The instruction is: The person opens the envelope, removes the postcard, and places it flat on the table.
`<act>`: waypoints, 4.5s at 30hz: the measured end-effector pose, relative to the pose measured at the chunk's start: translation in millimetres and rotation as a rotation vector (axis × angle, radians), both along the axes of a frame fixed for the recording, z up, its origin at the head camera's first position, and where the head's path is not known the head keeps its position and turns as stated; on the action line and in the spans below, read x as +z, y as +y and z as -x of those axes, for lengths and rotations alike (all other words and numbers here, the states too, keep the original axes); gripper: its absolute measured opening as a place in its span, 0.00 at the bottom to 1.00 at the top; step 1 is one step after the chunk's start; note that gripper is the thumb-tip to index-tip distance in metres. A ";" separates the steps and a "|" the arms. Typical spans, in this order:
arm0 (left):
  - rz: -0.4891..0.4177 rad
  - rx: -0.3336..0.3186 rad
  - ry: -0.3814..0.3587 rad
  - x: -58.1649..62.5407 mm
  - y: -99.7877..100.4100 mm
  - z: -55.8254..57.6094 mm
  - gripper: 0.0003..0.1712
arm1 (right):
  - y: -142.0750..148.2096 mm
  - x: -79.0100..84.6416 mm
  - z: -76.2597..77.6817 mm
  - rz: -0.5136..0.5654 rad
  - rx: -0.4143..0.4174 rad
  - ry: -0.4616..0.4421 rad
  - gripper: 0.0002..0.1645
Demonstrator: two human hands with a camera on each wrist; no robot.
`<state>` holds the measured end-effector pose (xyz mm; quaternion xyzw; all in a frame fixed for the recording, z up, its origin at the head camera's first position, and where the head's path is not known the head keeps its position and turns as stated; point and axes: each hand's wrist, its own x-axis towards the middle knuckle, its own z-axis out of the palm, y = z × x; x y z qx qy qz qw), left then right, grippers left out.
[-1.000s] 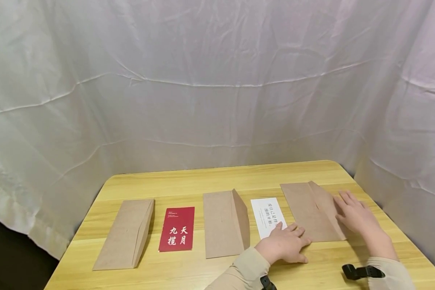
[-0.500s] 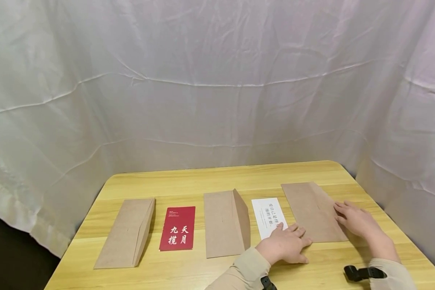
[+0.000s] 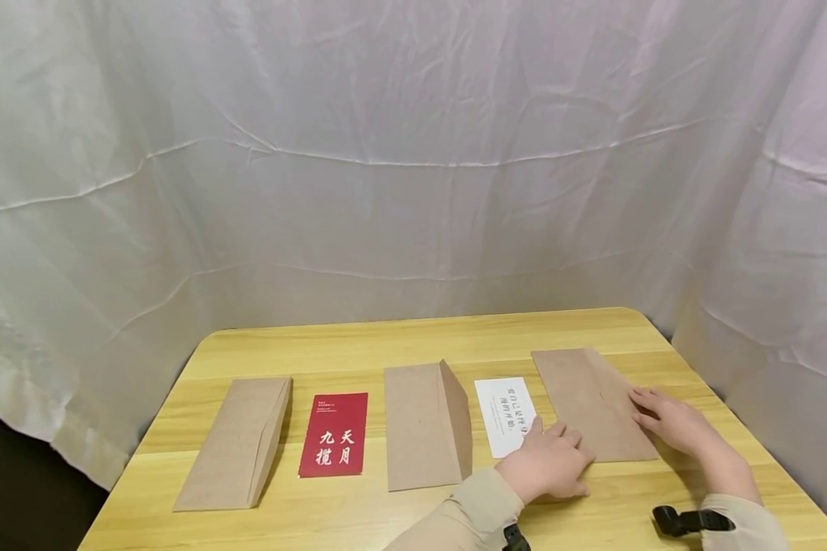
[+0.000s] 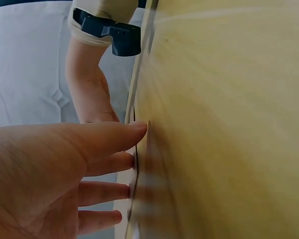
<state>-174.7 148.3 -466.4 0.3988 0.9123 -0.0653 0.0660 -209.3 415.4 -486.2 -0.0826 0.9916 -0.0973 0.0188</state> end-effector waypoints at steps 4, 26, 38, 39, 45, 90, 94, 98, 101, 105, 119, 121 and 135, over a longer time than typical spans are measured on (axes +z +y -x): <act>0.010 0.008 0.023 1.3 14.1 3.4 0.27 | 0.1 1.9 -2.9 0.012 -0.011 -0.017 0.32; 0.084 -0.078 0.001 12.7 64.3 40.3 0.33 | -1.5 -1.7 -5.1 0.072 -0.007 0.020 0.30; 0.112 -0.072 0.015 8.0 70.4 47.2 0.33 | -5.3 1.4 -8.1 0.096 -0.020 0.010 0.30; 0.109 -0.072 0.013 7.4 70.7 48.0 0.32 | -5.4 1.2 -8.1 0.095 -0.019 0.008 0.30; 0.101 -0.081 0.015 6.4 72.1 50.9 0.32 | -3.9 0.6 -8.9 0.094 -0.022 0.011 0.30; -0.233 -0.153 0.020 0.0 50.2 50.8 0.41 | -3.0 -3.9 -6.9 0.172 -0.046 0.043 0.33; -0.247 -0.142 0.014 -1.1 50.5 51.2 0.39 | -1.9 -8.4 -0.2 0.164 -0.018 0.062 0.36; -0.248 -0.135 0.009 -1.4 50.2 50.7 0.37 | -1.7 -12.5 8.1 0.139 0.030 0.070 0.38; -0.255 -0.141 0.011 -2.0 50.4 50.7 0.37 | -2.8 -14.7 14.0 0.123 0.047 0.064 0.38; -0.270 -0.145 0.004 -2.0 49.6 50.6 0.37 | -7.2 -15.5 19.3 0.100 0.058 0.060 0.37; -0.258 -0.152 0.003 1.0 48.3 49.5 0.39 | -13.2 -14.6 22.8 0.058 0.043 0.003 0.41; -0.256 -0.155 0.004 0.9 48.6 49.8 0.38 | -10.9 -14.6 23.4 0.049 0.050 0.003 0.41; -0.260 -0.163 -0.005 1.2 47.7 51.2 0.41 | -5.7 -8.4 21.5 0.055 0.042 -0.042 0.41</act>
